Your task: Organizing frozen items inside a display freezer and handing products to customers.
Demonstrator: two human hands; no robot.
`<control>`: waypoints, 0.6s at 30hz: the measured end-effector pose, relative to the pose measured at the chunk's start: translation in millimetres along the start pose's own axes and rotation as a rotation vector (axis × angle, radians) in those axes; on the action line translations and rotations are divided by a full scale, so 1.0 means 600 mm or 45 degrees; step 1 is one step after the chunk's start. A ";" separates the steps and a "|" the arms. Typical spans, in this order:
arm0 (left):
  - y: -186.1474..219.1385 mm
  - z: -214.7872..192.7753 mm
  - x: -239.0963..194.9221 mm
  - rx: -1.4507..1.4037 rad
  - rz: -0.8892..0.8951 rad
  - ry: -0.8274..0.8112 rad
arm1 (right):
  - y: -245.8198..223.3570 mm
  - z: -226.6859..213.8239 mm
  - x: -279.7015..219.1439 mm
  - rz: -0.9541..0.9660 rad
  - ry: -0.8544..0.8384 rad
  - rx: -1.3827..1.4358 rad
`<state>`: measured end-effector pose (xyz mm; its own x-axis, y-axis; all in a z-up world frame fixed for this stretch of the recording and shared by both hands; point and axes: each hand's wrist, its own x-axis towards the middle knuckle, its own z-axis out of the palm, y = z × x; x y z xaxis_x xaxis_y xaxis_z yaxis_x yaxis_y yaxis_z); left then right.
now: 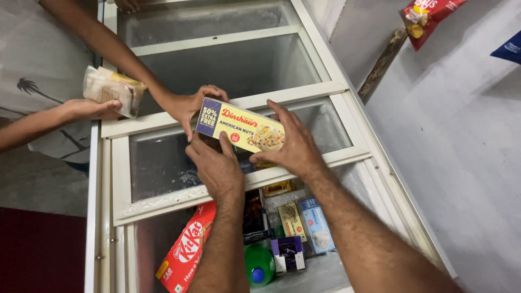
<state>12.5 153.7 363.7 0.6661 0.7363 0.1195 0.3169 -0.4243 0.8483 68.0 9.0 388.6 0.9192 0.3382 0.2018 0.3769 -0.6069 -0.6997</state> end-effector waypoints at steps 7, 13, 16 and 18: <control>-0.001 0.001 -0.004 0.028 -0.021 0.007 | 0.008 0.043 -0.039 -0.049 0.118 -0.224; 0.010 -0.007 -0.011 0.008 0.059 -0.037 | 0.037 0.072 -0.051 -0.372 0.228 -0.454; 0.008 -0.004 -0.009 -0.006 0.084 -0.018 | 0.030 0.064 -0.047 -0.298 0.178 -0.412; 0.005 -0.005 -0.006 -0.019 0.104 -0.015 | 0.017 0.057 -0.048 -0.161 0.139 -0.219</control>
<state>9.3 151.5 367.2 0.6969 0.6935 0.1826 0.2514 -0.4748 0.8434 41.4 17.7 352.2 0.8666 0.3454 0.3600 0.4954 -0.6813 -0.5389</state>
